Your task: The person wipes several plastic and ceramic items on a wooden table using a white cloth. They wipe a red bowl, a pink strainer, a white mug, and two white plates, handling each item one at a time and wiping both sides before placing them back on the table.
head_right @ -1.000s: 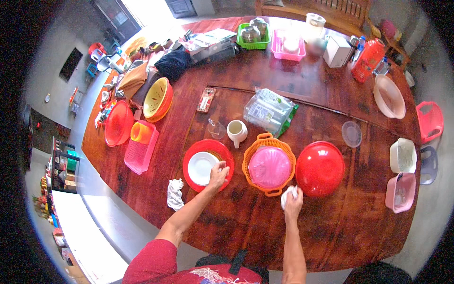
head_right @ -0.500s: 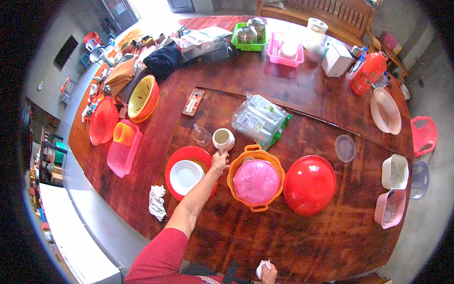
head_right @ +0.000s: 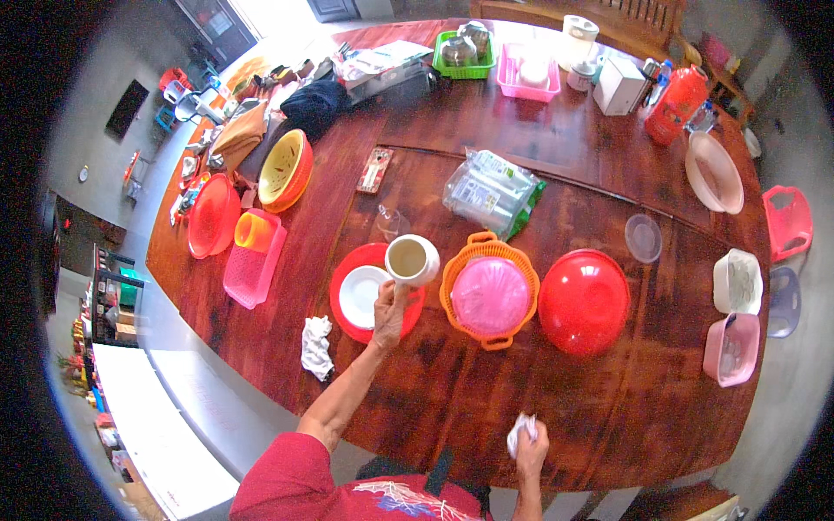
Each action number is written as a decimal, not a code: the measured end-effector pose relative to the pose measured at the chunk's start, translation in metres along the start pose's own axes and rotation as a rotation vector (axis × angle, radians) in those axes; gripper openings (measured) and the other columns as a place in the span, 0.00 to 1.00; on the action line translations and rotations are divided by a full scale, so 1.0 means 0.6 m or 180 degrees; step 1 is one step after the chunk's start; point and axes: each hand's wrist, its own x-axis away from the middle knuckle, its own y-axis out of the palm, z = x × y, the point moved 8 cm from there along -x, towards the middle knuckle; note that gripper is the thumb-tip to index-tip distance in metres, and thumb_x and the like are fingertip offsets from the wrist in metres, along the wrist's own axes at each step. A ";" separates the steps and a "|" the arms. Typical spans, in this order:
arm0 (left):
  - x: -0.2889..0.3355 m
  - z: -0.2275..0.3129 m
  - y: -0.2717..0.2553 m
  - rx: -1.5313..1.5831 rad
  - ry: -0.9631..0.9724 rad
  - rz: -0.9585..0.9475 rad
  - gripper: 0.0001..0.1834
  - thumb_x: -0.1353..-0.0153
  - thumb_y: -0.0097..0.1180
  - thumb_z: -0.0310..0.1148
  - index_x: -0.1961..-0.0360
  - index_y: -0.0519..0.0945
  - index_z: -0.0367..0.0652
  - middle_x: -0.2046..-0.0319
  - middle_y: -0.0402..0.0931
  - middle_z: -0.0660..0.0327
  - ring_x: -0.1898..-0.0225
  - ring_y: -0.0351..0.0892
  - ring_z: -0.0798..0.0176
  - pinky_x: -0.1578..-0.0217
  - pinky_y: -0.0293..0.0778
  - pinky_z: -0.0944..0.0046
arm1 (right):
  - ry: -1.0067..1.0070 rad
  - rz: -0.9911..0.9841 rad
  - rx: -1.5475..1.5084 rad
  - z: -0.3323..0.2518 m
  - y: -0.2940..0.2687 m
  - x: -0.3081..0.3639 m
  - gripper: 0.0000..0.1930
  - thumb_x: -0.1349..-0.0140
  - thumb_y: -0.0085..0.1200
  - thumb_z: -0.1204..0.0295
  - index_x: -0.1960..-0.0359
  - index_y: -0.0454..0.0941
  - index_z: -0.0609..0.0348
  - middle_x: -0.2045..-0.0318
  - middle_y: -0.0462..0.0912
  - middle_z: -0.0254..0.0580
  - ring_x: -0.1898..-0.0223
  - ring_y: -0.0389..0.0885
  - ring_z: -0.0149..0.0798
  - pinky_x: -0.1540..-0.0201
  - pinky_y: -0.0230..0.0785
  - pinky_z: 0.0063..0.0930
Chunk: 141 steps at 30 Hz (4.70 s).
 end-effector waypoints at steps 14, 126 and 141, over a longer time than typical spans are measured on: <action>0.371 0.094 0.090 0.1067 -0.1036 -0.1408 0.16 0.35 0.48 0.40 0.67 0.79 0.37 0.61 0.59 0.66 0.59 0.64 0.72 0.56 0.71 0.71 | -0.2756 -0.0661 -0.0525 -0.384 0.038 0.095 0.13 0.42 0.53 0.73 0.55 0.74 0.62 0.53 0.73 0.47 0.51 0.70 0.42 0.48 0.63 0.34; 0.471 0.241 0.068 0.0791 -0.0099 -0.2064 0.68 0.67 0.73 0.45 0.33 0.32 0.50 0.44 0.60 0.48 0.43 0.64 0.53 0.43 0.63 0.54 | -0.1292 -0.1279 -0.0702 -0.266 0.085 0.159 0.07 0.46 0.47 0.79 0.64 0.73 0.65 0.64 0.73 0.43 0.62 0.72 0.35 0.59 0.66 0.26; 0.462 0.231 0.066 -0.0520 0.0655 -0.1868 0.67 0.68 0.73 0.30 0.34 0.34 0.48 0.45 0.60 0.50 0.46 0.66 0.54 0.46 0.65 0.56 | -0.3372 -0.0636 0.0227 -0.355 0.079 0.236 0.14 0.56 0.53 0.77 0.64 0.73 0.59 0.61 0.71 0.47 0.56 0.69 0.50 0.52 0.62 0.38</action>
